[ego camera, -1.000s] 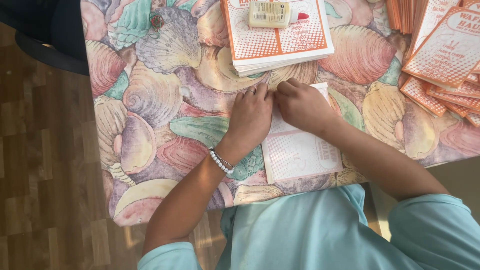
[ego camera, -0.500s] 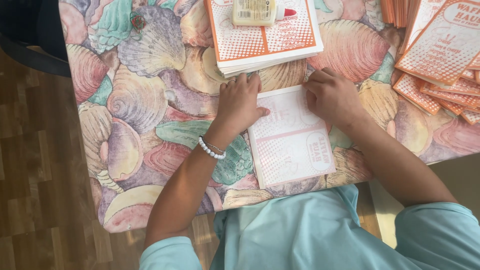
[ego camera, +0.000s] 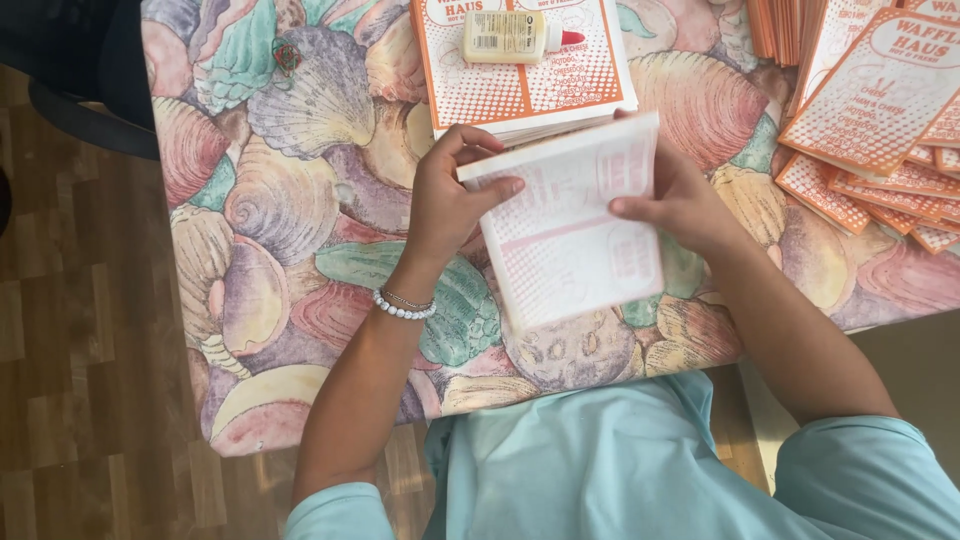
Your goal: The person is manually folding flat paper bags into their final shape and stacking them on a table.
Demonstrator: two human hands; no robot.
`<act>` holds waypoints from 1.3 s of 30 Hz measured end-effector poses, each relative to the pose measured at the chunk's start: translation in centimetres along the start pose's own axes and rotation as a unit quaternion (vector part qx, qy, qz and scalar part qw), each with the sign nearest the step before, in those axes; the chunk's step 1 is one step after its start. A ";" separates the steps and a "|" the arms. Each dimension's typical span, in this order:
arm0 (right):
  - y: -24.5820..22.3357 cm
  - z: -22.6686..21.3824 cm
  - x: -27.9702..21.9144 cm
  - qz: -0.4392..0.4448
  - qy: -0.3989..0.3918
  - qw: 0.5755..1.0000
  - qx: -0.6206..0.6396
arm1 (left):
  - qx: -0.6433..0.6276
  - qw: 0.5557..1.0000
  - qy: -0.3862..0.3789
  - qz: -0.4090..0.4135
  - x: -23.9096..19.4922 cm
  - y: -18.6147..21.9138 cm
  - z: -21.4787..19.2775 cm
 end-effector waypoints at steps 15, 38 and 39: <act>0.1 -4.9 0.3 0.007 0.200 0.979 -0.035 | -0.218 0.972 0.018 -0.082 -1.6 -4.2 2.5; -0.1 -4.5 -0.1 -0.072 0.015 0.997 -0.021 | -0.212 0.944 0.069 -0.243 -1.2 -4.6 0.9; -0.2 -4.6 0.0 -0.084 0.017 0.996 -0.032 | -0.220 0.940 0.051 -0.257 -1.2 -4.7 1.2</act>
Point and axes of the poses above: each hand's wrist, its own x-axis towards the middle knuckle, its own z-axis out of the palm, y = z × x, the point moved 9 cm from there along x, towards the middle knuckle, and after that the axes turned 2 degrees about y, right-handed, at the moved point
